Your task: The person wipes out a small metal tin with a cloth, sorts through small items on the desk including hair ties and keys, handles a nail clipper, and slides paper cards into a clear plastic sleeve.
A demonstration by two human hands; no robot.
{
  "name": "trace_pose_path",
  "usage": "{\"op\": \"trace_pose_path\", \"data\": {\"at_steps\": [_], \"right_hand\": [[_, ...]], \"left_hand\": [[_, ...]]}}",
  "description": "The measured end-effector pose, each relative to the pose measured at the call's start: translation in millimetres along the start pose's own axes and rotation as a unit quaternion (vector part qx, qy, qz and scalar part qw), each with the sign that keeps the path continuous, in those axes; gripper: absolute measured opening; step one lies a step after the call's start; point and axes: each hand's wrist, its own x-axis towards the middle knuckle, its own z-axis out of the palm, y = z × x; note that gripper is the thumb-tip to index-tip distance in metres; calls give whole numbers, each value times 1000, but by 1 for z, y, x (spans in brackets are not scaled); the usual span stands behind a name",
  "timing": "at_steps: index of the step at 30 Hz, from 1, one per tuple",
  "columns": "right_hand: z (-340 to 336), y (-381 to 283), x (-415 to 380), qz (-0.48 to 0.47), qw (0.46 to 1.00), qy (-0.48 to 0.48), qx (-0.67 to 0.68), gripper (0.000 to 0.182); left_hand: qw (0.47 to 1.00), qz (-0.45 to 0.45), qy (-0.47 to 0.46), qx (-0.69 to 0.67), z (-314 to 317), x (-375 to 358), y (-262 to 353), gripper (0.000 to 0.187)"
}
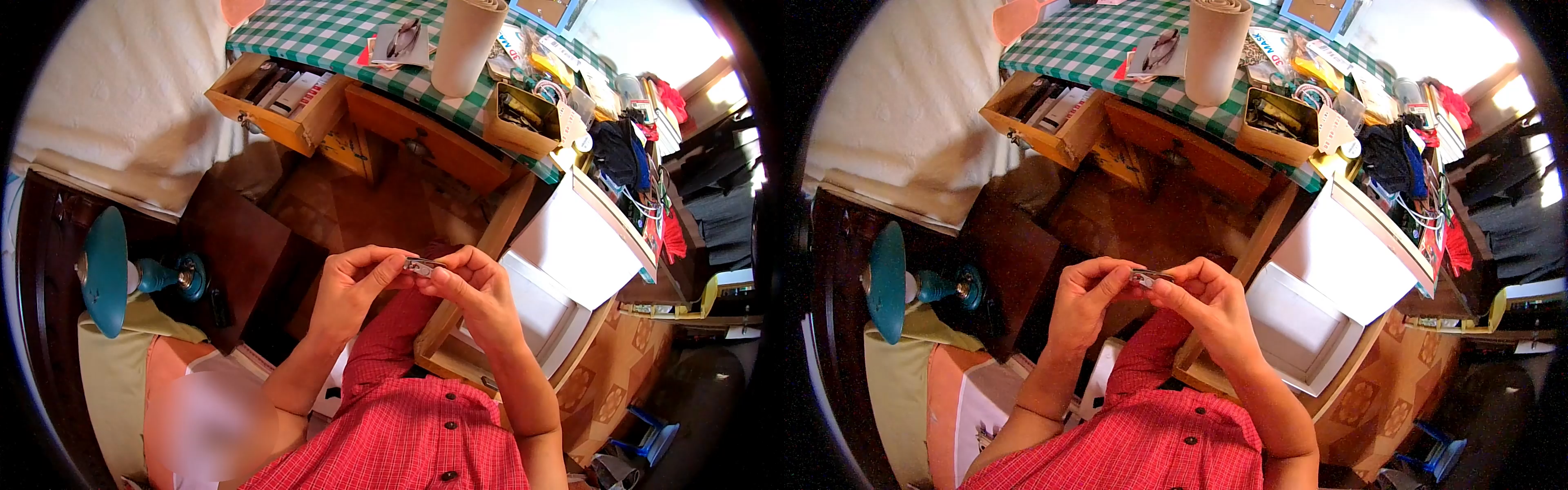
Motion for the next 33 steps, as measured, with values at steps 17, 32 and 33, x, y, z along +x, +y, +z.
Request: {"op": "trace_pose_path", "data": {"at_steps": [17, 32, 33], "right_hand": [[2, 9, -1, -41, 999, 16, -14, 14], [-10, 18, 17, -71, 985, 30, -156, 17], [-10, 20, 19, -152, 913, 61, -375, 18]], "left_hand": [[997, -46, 5, -54, 0, -1, -1, 17], [987, 57, 89, -125, -17, 11, -2, 28], [987, 57, 88, -124, -23, 11, -5, 28]]}}
